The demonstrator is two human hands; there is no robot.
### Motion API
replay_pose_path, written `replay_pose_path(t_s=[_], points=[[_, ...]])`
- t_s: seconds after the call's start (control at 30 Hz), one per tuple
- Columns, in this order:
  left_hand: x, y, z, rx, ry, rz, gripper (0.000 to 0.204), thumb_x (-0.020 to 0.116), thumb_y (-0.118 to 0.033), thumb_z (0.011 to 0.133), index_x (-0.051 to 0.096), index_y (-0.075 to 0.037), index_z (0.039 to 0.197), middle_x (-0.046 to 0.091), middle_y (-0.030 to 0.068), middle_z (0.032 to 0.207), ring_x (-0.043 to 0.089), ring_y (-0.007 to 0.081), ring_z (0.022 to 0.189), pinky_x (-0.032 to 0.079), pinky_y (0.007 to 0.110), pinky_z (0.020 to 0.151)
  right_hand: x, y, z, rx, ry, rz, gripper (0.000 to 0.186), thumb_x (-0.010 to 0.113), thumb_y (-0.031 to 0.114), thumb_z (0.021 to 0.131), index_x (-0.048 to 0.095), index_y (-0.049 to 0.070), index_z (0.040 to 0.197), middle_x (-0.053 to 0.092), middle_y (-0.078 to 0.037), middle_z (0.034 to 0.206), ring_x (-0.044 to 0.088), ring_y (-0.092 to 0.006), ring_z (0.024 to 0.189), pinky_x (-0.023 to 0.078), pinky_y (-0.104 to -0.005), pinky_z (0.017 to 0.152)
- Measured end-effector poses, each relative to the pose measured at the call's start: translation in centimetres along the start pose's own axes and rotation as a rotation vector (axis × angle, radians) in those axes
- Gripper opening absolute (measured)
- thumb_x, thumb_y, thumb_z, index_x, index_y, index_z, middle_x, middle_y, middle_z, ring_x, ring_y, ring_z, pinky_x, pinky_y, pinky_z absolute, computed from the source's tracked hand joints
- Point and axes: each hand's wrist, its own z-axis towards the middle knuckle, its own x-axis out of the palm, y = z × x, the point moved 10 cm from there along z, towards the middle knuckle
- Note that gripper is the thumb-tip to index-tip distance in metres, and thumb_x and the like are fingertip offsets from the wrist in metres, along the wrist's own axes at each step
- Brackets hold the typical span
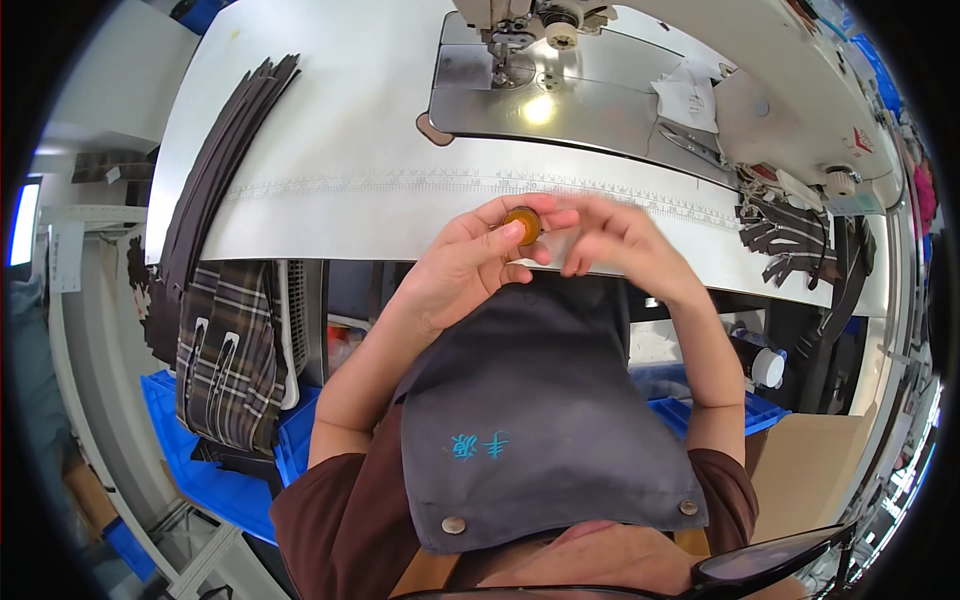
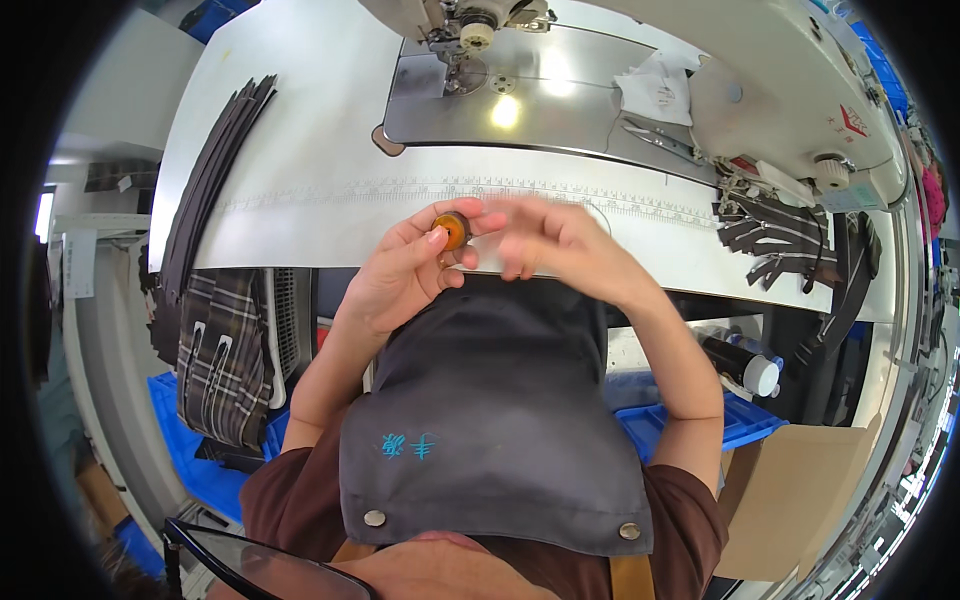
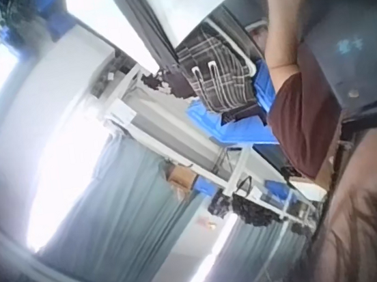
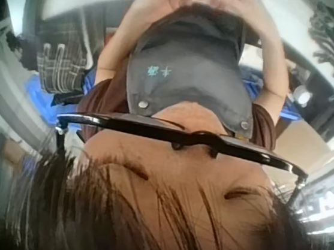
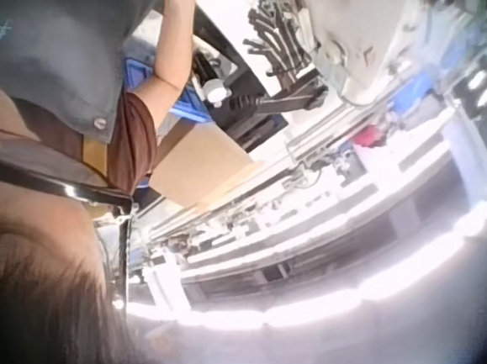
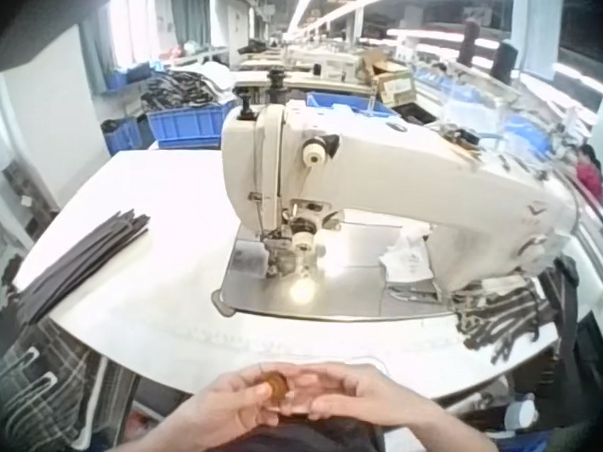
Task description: The person prepares a sewing machine by threading it and then sews a zipper onto a plaid fabric pouch. They guide the fabric under the needle, stitch along the zipper, and trim the excess thread after completion.
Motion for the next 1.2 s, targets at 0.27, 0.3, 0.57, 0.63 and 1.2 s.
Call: replay_pose_path(t_s=[0.27, 0.3, 0.57, 0.63, 1.2], points=[[-0.7, 0.3, -1.5, -0.024, -0.081, 0.012, 0.031, 0.055, -0.013, 0.091, 0.05, -0.004, 0.121, 0.059, 0.0121, 0.114, 0.06, 0.0103, 0.086, 0.049, 0.022, 0.073, -1.1, 3.9, -0.7, -0.104, -0.216, -0.153, 0.019, 0.06, 0.018, 0.088, 0.069, 0.002, 0.088, 0.046, 0.007, 0.054, 0.032, 0.0004, 0.048, 0.022, -0.0181, 0.043], [-1.0, 0.4, -1.6, -0.027, -0.113, -0.001, 0.031, 0.055, -0.013, 0.091, 0.05, -0.005, 0.12, 0.059, 0.0121, 0.113, 0.06, 0.0107, 0.086, 0.05, 0.023, 0.073, -1.1, 3.7, -0.6, -0.089, -0.219, -0.133, 0.019, 0.06, 0.018, 0.088, 0.069, 0.001, 0.088, 0.043, 0.008, 0.054, 0.03, 0.0005, 0.048, 0.021, -0.0185, 0.043], [-2.0, 0.3, -2.1, 0.058, -0.153, -0.06, 0.028, 0.052, -0.01, 0.092, 0.048, -0.005, 0.12, 0.06, 0.0153, 0.109, 0.063, 0.015, 0.091, 0.055, 0.025, 0.075, -1.1, 3.9, -1.5, -0.087, -0.22, -0.124, 0.018, 0.059, 0.016, 0.088, 0.069, 0.001, 0.089, 0.045, 0.008, 0.055, 0.029, 0.0003, 0.048, 0.02, -0.0185, 0.042], [-1.6, 0.1, -2.1, 0.073, -0.149, -0.052, 0.029, 0.051, -0.011, 0.092, 0.048, -0.005, 0.121, 0.06, 0.015, 0.108, 0.063, 0.015, 0.091, 0.055, 0.025, 0.075, -1.0, 4.0, -2.0, -0.09, -0.207, -0.109, 0.017, 0.059, 0.015, 0.088, 0.069, 0.001, 0.09, 0.046, 0.008, 0.056, 0.029, 0.0003, 0.048, 0.021, -0.0186, 0.042], [-2.0, 1.3, -2.7, 0.003, -0.159, -0.062, 0.024, 0.052, -0.011, 0.092, 0.054, -0.006, 0.115, 0.062, 0.0139, 0.103, 0.062, 0.0117, 0.073, 0.054, 0.023, 0.063, -0.8, 4.5, -1.9, -0.119, -0.208, -0.096, 0.018, 0.058, 0.015, 0.089, 0.069, 0.001, 0.09, 0.052, 0.006, 0.059, 0.03, 0.0003, 0.047, 0.021, -0.0185, 0.042]])
